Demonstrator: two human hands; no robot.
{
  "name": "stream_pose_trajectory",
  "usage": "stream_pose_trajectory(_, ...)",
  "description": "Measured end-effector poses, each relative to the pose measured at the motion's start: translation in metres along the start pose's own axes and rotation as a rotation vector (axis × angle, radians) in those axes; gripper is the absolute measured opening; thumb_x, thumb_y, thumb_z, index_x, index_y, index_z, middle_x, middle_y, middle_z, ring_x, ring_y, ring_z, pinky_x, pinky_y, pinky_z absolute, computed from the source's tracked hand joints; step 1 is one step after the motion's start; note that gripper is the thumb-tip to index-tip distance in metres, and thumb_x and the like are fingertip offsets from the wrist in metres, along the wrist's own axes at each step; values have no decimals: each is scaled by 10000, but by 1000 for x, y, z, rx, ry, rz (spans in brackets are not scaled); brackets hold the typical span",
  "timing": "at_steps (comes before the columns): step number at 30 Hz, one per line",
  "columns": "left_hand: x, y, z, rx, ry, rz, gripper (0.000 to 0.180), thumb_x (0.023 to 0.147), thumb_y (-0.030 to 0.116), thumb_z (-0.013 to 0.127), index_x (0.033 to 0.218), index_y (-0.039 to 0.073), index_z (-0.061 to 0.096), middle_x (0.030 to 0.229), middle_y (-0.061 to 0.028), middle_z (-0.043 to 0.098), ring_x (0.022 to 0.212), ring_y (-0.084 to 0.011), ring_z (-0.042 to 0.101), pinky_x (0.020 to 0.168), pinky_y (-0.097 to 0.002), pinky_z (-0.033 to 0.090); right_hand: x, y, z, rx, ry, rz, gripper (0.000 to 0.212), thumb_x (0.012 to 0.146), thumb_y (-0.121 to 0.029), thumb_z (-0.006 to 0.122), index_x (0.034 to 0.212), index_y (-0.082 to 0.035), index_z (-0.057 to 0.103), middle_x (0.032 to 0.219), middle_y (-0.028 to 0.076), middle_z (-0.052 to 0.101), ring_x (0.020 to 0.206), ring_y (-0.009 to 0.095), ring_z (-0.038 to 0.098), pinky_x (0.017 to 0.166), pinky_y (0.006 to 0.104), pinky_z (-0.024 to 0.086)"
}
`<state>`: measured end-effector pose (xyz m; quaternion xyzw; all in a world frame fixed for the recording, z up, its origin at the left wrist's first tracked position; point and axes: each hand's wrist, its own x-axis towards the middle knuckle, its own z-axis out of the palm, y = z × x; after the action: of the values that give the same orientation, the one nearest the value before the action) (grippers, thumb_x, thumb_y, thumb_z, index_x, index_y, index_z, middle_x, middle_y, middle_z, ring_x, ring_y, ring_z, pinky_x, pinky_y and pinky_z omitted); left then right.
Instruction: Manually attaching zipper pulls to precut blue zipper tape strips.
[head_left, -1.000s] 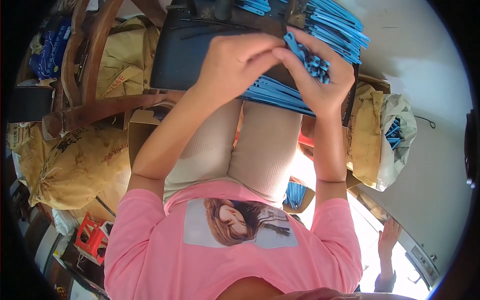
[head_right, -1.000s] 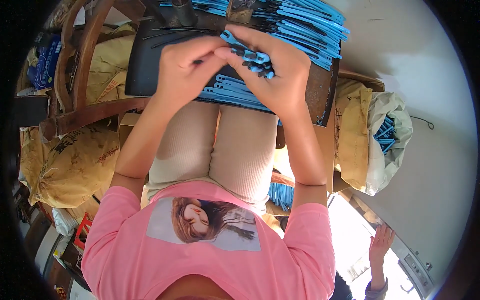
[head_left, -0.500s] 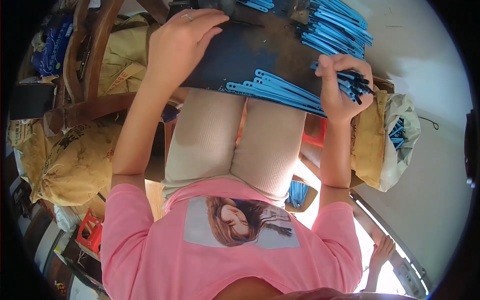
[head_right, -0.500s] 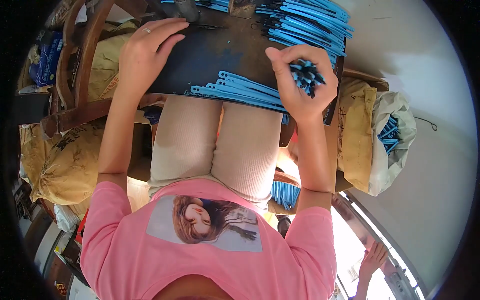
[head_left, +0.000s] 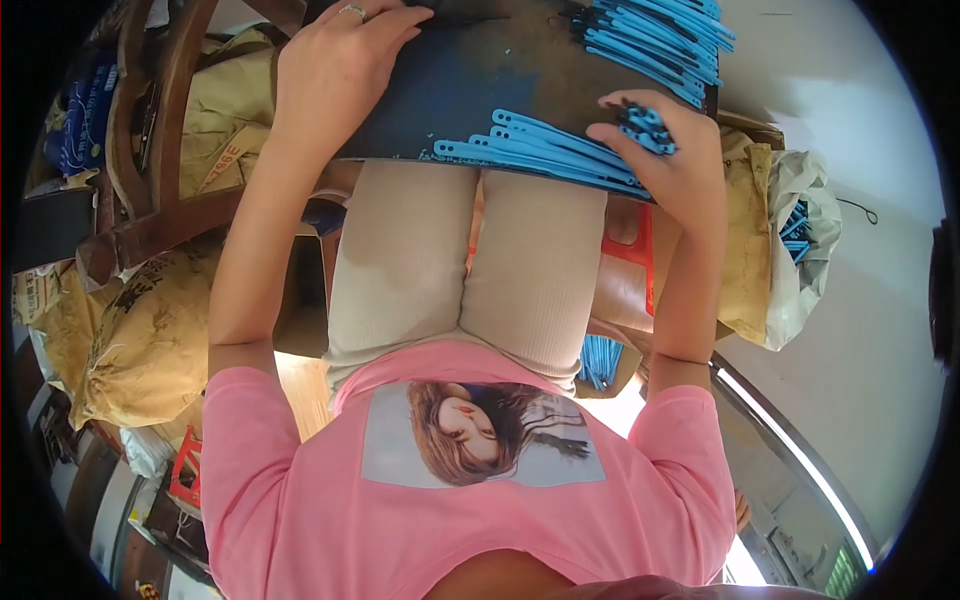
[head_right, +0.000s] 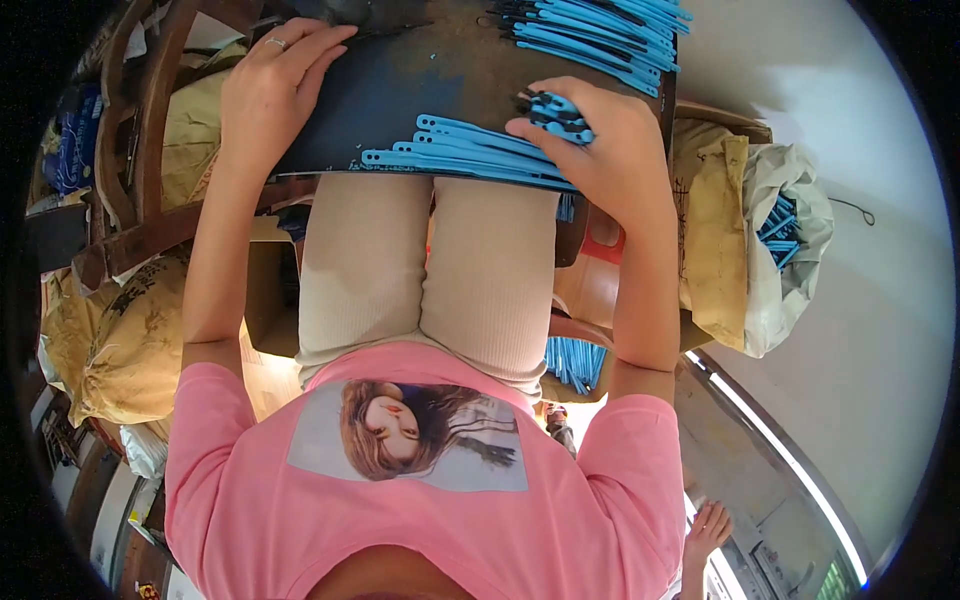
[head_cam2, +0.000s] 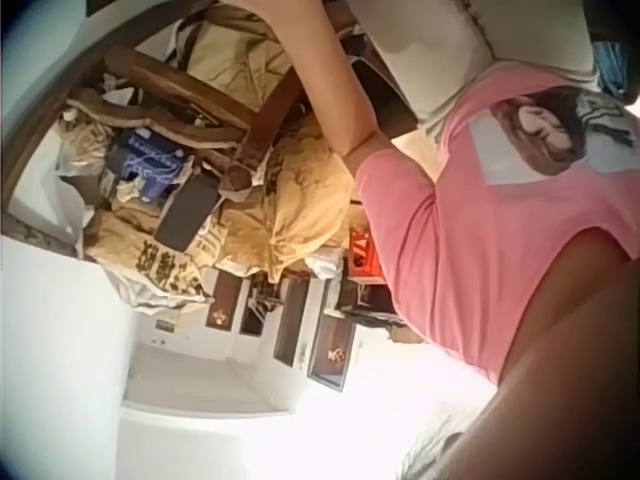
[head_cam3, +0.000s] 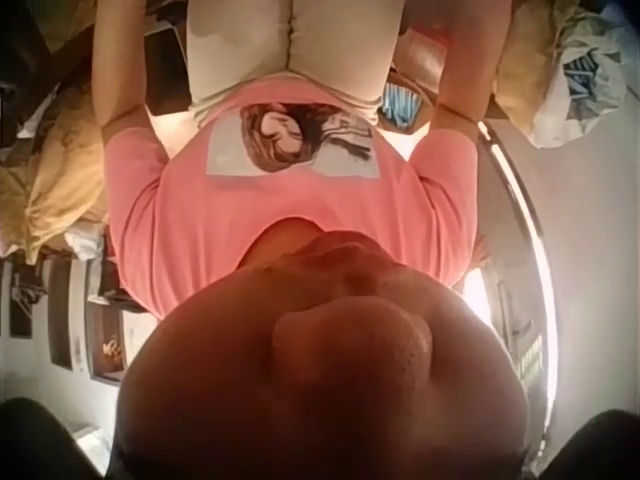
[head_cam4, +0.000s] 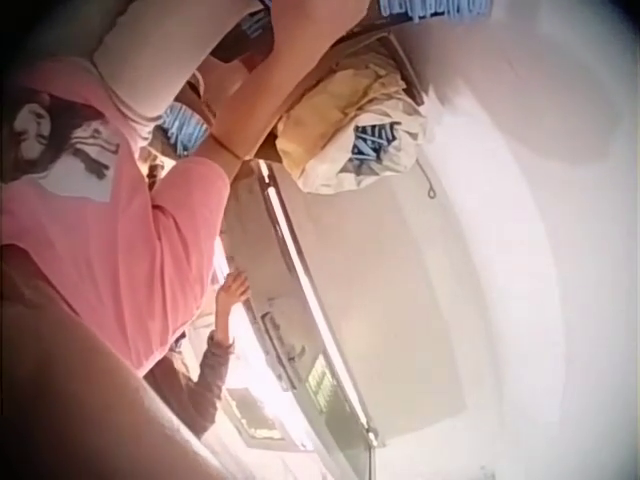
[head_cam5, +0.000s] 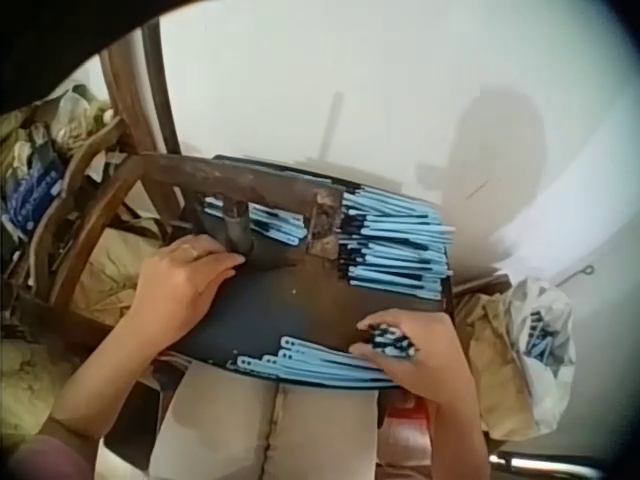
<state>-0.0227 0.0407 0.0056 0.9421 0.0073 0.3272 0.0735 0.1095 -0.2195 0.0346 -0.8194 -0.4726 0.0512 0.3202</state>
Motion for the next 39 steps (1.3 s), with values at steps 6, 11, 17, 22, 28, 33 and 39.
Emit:
stream_pose_trajectory(6, 10, 20, -16, -135, 17, -66, 137, 789, -27, 625, 920, 9, 603, 843, -138, 624, 744, -303, 627, 632, -346, 503, -2, 0, -3, -211, -296, -25, 276, 756, -226, 746, 923, -26, 657, 819, 145, 663, 712, 336, 617, 637, 353, 486)
stream_pose_trajectory(11, 7, 20, -14, -168, 0, -123, 137, 806, -23, 593, 936, 19, 588, 827, -146, 607, 727, -355, 601, 615, -385, 481, 1, -13, -2, -358, -289, -82, 277, 729, -214, 733, 938, -53, 649, 799, 140, 653, 743, 337, 612, 643, 404, 483)
stream_pose_trajectory(17, 5, 26, -20, -241, -18, -237, 147, 833, -7, 573, 977, 18, 562, 791, -158, 587, 771, -362, 593, 659, -395, 469, 2, -20, 1, -485, -348, -111, 289, 666, -179, 731, 923, -82, 642, 805, 126, 655, 753, 327, 621, 633, 413, 488)
stream_pose_trajectory(22, -7, 36, -3, -484, 45, -307, 141, 863, 128, 652, 998, 89, 664, 780, -46, 615, 640, -177, 582, 577, -269, 463, 4, -21, 1, -527, -385, -145, 320, 654, -177, 742, 941, -97, 628, 796, 107, 650, 722, 318, 621, 614, 406, 483)
stream_pose_trajectory(28, -7, 46, -10, -621, -225, -225, 239, 815, 280, 709, 971, 103, 671, 731, -82, 625, 598, -239, 590, 545, -321, 454, 1, -17, -1, -351, -186, -210, 369, 633, -137, 757, 965, -110, 599, 820, 83, 654, 709, 298, 619, 600, 374, 481)
stream_pose_trajectory(33, -7, 47, -1, -627, -120, -39, 250, 799, 268, 719, 941, 65, 682, 740, -102, 626, 621, -250, 590, 554, -326, 457, 7, -27, 0, -404, -174, -264, 397, 610, -116, 765, 972, -119, 602, 845, 71, 661, 731, 287, 627, 612, 360, 489)
stream_pose_trajectory(39, -8, 51, -6, -692, -76, -102, 163, 798, 182, 723, 873, 39, 698, 749, -96, 641, 605, -239, 580, 543, -311, 452, 7, -29, -1, -470, -88, -315, 457, 588, -80, 781, 1014, -142, 629, 872, 64, 667, 745, 265, 636, 623, 338, 495)
